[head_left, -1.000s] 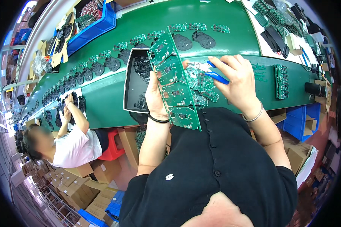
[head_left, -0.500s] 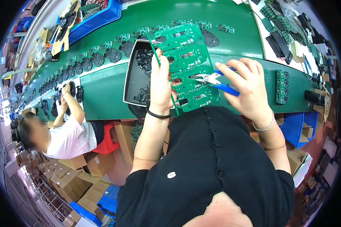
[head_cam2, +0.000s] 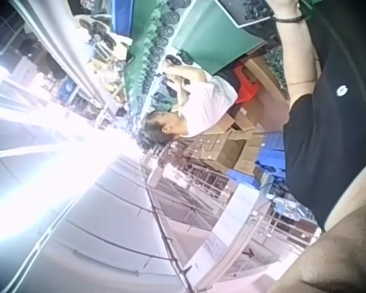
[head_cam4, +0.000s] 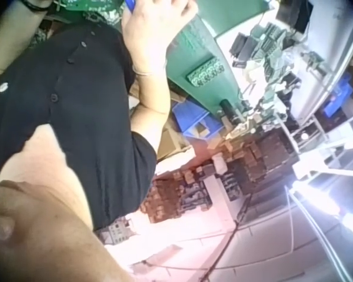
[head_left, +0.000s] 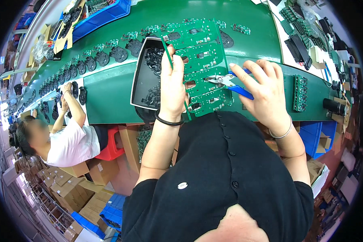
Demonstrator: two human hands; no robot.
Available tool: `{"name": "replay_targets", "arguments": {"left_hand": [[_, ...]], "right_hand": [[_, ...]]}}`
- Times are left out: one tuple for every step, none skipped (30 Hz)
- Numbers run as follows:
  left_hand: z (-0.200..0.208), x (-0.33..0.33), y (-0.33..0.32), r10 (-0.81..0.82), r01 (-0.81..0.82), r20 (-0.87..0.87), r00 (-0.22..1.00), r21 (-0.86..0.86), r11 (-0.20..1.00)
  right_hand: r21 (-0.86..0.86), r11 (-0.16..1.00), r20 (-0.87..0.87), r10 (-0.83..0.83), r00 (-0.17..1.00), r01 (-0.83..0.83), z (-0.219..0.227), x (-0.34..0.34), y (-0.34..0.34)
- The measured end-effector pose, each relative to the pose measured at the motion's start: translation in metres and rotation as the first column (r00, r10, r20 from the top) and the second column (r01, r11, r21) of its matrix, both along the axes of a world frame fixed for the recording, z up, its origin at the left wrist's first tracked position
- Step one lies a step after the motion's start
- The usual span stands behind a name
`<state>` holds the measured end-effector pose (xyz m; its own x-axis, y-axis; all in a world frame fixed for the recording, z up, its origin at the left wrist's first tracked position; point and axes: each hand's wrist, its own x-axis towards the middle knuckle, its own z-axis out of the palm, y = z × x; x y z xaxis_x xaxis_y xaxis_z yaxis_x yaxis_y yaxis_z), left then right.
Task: The person assembles computer mice by combining PCB boards and plastic components into mouse housings, taking parts from storage bins and using wire cutters to trim excess material.
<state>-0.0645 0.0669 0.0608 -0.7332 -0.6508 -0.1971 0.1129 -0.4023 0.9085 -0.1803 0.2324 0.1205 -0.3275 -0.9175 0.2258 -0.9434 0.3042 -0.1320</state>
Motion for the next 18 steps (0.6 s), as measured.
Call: {"name": "replay_targets", "arguments": {"left_hand": [[0.0003,0.0002,-0.0005,0.001,-0.001,0.001,1.000,0.001,1.000],[0.0007,0.0002,-0.0011,-0.008,0.009,-0.016,1.000,0.016,1.000],[0.0007,0.0001,-0.0015,-0.017,0.018,-0.033,0.999,0.031,0.999],[0.0003,-0.0009,-0.0008,-0.015,0.016,-0.033,0.999,0.032,0.999],[-0.0001,-0.0024,0.0005,0.037,-0.036,-0.043,0.998,0.031,0.999],[-0.0003,-0.0034,0.0008,0.090,-0.088,-0.054,0.995,0.030,0.996],[-0.0005,-0.0039,-0.0003,0.092,-0.091,-0.053,0.994,0.030,0.995],[-0.0017,-0.0048,-0.0007,0.095,-0.094,-0.063,0.993,0.018,0.995],[-0.0025,-0.0053,-0.0007,0.098,-0.098,-0.073,0.993,0.005,0.995],[-0.0013,-0.0049,0.0002,0.098,-0.098,-0.072,0.993,0.006,0.995],[0.0015,-0.0046,0.0009,0.094,-0.095,-0.058,0.994,-0.004,0.995],[0.0035,-0.0044,0.0014,0.091,-0.091,-0.043,0.995,-0.013,0.996],[0.0044,-0.0043,0.0013,0.089,-0.090,-0.043,0.995,-0.012,0.996],[0.0049,-0.0036,0.0009,0.072,-0.072,-0.029,0.997,-0.002,0.997],[0.0050,-0.0031,0.0006,0.055,-0.055,-0.015,0.998,0.008,0.998],[0.0043,-0.0028,0.0007,0.056,-0.056,-0.015,0.998,0.009,0.998],[0.0038,-0.0025,0.0009,0.059,-0.059,-0.006,0.998,-0.010,0.998],[0.0034,-0.0022,0.0010,0.062,-0.062,0.003,0.998,-0.028,0.998]], "right_hand": [[0.012,1.000,-0.002,-0.001,1.000,0.001,0.0001,0.0003,-0.0003],[0.013,1.000,-0.002,0.000,1.000,0.000,-0.0013,-0.0001,-0.0003],[0.020,1.000,0.023,-0.004,1.000,0.003,-0.0043,-0.0007,0.0002],[0.027,1.000,0.049,-0.008,0.999,0.007,-0.0066,-0.0013,0.0009],[0.027,1.000,0.050,-0.005,0.999,0.004,-0.0077,-0.0017,0.0013],[0.000,1.000,0.032,0.001,0.999,-0.001,-0.0087,-0.0022,0.0019],[-0.027,1.000,0.013,0.006,1.000,-0.005,-0.0090,-0.0024,0.0018],[-0.026,1.000,0.014,0.006,1.000,-0.006,-0.0086,-0.0023,0.0018],[-0.026,1.000,0.010,0.010,1.000,-0.009,-0.0073,-0.0021,0.0014],[-0.027,1.000,0.005,0.013,1.000,-0.013,-0.0061,-0.0018,0.0010],[-0.026,1.000,0.005,0.011,1.000,-0.011,-0.0050,-0.0018,0.0000],[-0.012,1.000,0.010,0.005,1.000,-0.004,-0.0040,-0.0019,-0.0012],[0.001,1.000,0.014,-0.002,1.000,0.002,-0.0032,-0.0020,-0.0019],[0.001,1.000,0.014,-0.002,1.000,0.002,-0.0028,-0.0018,-0.0024],[0.003,1.000,-0.001,-0.002,1.000,0.002,-0.0026,-0.0016,-0.0028],[0.005,1.000,-0.016,-0.002,1.000,0.002,-0.0026,-0.0015,-0.0031],[0.006,1.000,-0.015,-0.002,1.000,0.002,-0.0025,-0.0018,-0.0033],[0.009,1.000,-0.011,0.002,1.000,-0.002,-0.0025,-0.0024,-0.0036]]}}
